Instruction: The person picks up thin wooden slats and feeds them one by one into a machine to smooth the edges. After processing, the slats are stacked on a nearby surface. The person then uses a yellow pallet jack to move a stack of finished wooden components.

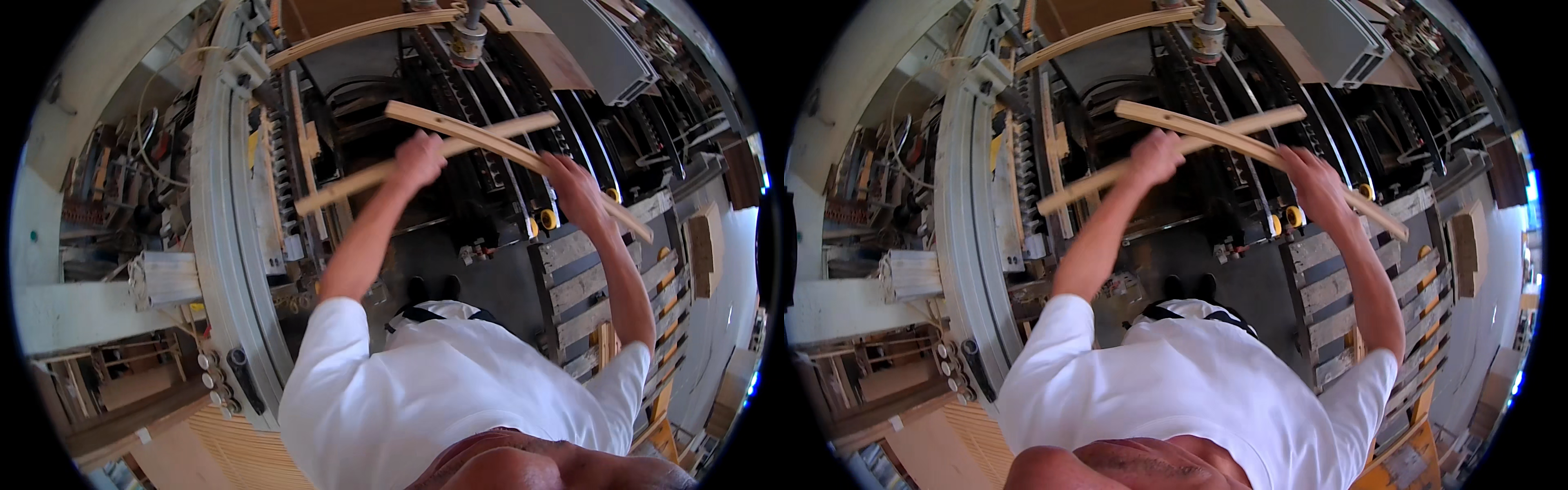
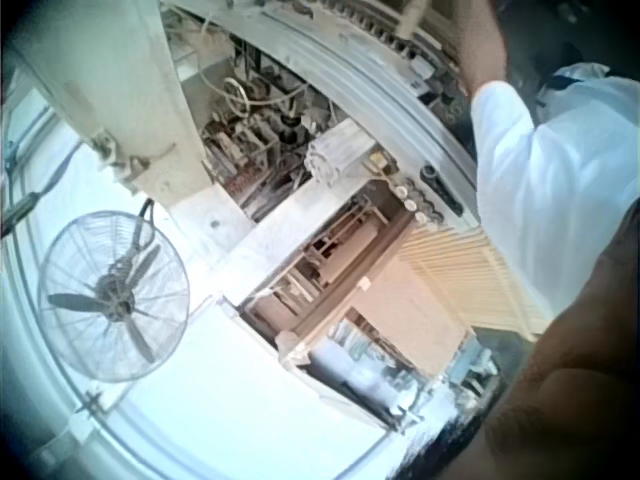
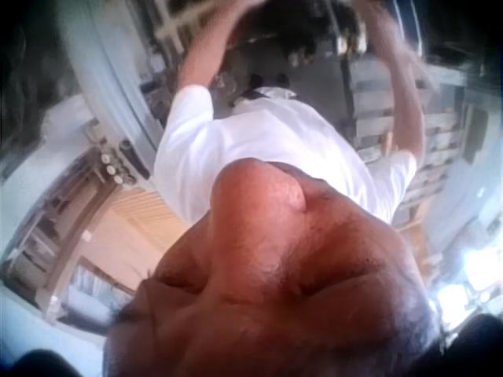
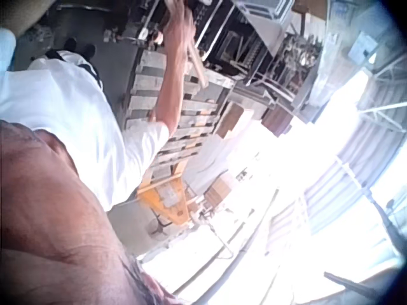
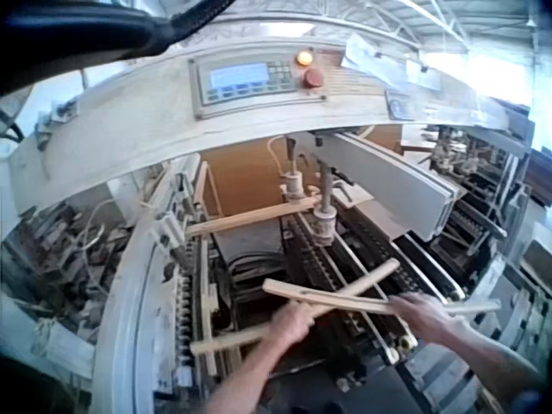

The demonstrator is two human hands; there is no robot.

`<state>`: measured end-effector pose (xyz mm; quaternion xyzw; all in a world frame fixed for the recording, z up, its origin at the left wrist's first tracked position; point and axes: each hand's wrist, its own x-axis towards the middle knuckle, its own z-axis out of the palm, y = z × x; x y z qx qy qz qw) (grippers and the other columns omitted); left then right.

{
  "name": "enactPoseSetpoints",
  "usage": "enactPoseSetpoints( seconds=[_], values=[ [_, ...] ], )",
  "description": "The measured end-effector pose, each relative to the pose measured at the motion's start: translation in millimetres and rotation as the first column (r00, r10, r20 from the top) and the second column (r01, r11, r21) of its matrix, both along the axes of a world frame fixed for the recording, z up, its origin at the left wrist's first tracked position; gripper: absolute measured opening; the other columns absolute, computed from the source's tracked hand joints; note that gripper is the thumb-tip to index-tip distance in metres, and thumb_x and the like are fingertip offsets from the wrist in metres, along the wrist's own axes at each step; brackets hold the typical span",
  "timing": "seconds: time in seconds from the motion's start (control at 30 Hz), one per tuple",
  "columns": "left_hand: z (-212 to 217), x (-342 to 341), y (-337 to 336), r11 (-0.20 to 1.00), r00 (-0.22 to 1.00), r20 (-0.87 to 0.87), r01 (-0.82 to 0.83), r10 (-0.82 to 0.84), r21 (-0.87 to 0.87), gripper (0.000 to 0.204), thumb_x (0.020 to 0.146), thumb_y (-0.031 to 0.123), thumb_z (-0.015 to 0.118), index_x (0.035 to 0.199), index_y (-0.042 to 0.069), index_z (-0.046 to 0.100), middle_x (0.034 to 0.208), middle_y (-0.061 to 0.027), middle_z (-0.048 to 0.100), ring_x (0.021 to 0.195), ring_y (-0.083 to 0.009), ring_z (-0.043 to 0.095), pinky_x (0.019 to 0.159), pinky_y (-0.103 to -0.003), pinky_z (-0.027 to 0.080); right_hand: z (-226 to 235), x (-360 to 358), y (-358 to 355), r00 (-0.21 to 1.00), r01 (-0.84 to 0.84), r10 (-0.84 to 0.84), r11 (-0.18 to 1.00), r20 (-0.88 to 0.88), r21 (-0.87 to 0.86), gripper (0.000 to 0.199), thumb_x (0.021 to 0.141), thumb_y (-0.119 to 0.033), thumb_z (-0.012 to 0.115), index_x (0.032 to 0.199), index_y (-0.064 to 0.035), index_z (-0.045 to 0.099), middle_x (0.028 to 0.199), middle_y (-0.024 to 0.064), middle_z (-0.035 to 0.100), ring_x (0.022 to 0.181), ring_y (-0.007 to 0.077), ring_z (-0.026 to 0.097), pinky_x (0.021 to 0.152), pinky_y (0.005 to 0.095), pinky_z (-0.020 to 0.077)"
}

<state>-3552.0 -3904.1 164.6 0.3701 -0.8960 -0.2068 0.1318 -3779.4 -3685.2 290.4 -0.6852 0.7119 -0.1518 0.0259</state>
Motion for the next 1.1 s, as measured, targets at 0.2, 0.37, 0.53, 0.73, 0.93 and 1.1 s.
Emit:
enactPoseSetpoints(
  seconds=[0.2, 0.37, 0.53, 0.73, 0.93, 1.1],
  values=[
    [12.4, 31.0, 146.9, 0.966, 0.997, -0.059, 0.053, -0.039, 0.252, 0.032, 0.076, 0.024, 0.074, 0.100, 0.007, 0.061, 0.101, -0.0159, 0.060, 0.096, -0.0377, 0.060, 0.083, -0.048, 0.049, -57.2, 34.9, -184.5, 0.942, -0.329, 0.331, 0.943, -0.044, 0.047, 0.059, 0.073, 0.002, 0.060, 0.130, -0.0112, 0.050, 0.111, 0.0161, 0.059, 0.099, 0.0396, 0.060, 0.083, 0.0482, 0.0493],
    [36.0, 76.6, 208.4, 0.932, 0.995, 0.004, -0.092, 0.096, 0.352, 0.033, 0.077, 0.022, 0.072, 0.104, 0.007, 0.060, 0.100, -0.0138, 0.059, 0.099, -0.0353, 0.058, 0.082, -0.046, 0.048, -93.9, 85.1, -284.5, 0.890, -0.453, 0.452, 0.892, -0.056, 0.009, 0.054, 0.076, -0.001, 0.061, 0.128, -0.0124, 0.050, 0.113, 0.0143, 0.059, 0.101, 0.0369, 0.061, 0.083, 0.0461, 0.0517],
    [63.9, 123.6, 257.9, 0.848, 0.926, 0.105, -0.375, 0.363, 0.374, 0.036, 0.077, 0.019, 0.072, 0.110, 0.008, 0.062, 0.105, -0.0138, 0.061, 0.102, -0.0349, 0.058, 0.085, -0.044, 0.048, -127.5, 88.8, -353.1, 0.949, -0.245, 0.231, 0.969, -0.216, -0.041, 0.024, 0.087, -0.023, 0.056, 0.108, -0.0131, 0.062, 0.104, 0.0129, 0.064, 0.096, 0.0338, 0.065, 0.080, 0.0457, 0.0525],
    [71.5, 159.7, 329.7, 0.650, 0.723, 0.079, -0.659, 0.687, 0.378, 0.039, 0.075, 0.016, 0.074, 0.111, 0.006, 0.064, 0.109, -0.0143, 0.063, 0.100, -0.0353, 0.060, 0.085, -0.042, 0.049, -132.7, 59.0, -374.7, 0.944, -0.289, 0.249, 0.940, -0.215, -0.180, 0.021, 0.088, -0.028, 0.057, 0.100, -0.0112, 0.062, 0.098, 0.0125, 0.066, 0.092, 0.0334, 0.066, 0.079, 0.0452, 0.0517],
    [59.5, 179.0, 364.5, 0.412, 0.536, 0.191, -0.792, 0.822, 0.450, 0.034, 0.074, 0.017, 0.075, 0.105, 0.005, 0.067, 0.099, -0.0176, 0.066, 0.093, -0.0366, 0.062, 0.081, -0.041, 0.049, -138.9, 79.0, -386.0, 0.922, -0.329, 0.273, 0.926, -0.274, -0.184, 0.020, 0.089, -0.027, 0.056, 0.100, -0.0107, 0.063, 0.097, 0.0126, 0.066, 0.091, 0.0317, 0.066, 0.079, 0.0453, 0.0513],
    [27.9, 203.1, 401.0, 0.309, 0.440, 0.357, -0.877, 0.824, 0.369, 0.034, 0.075, 0.021, 0.076, 0.104, 0.004, 0.069, 0.091, -0.0177, 0.067, 0.088, -0.0363, 0.064, 0.080, -0.040, 0.050, -132.7, 99.8, -380.3, 0.921, -0.332, 0.310, 0.941, -0.237, -0.060, 0.024, 0.091, -0.026, 0.050, 0.102, -0.0104, 0.064, 0.107, 0.0130, 0.065, 0.099, 0.0329, 0.064, 0.082, 0.0461, 0.0514]
  ],
)
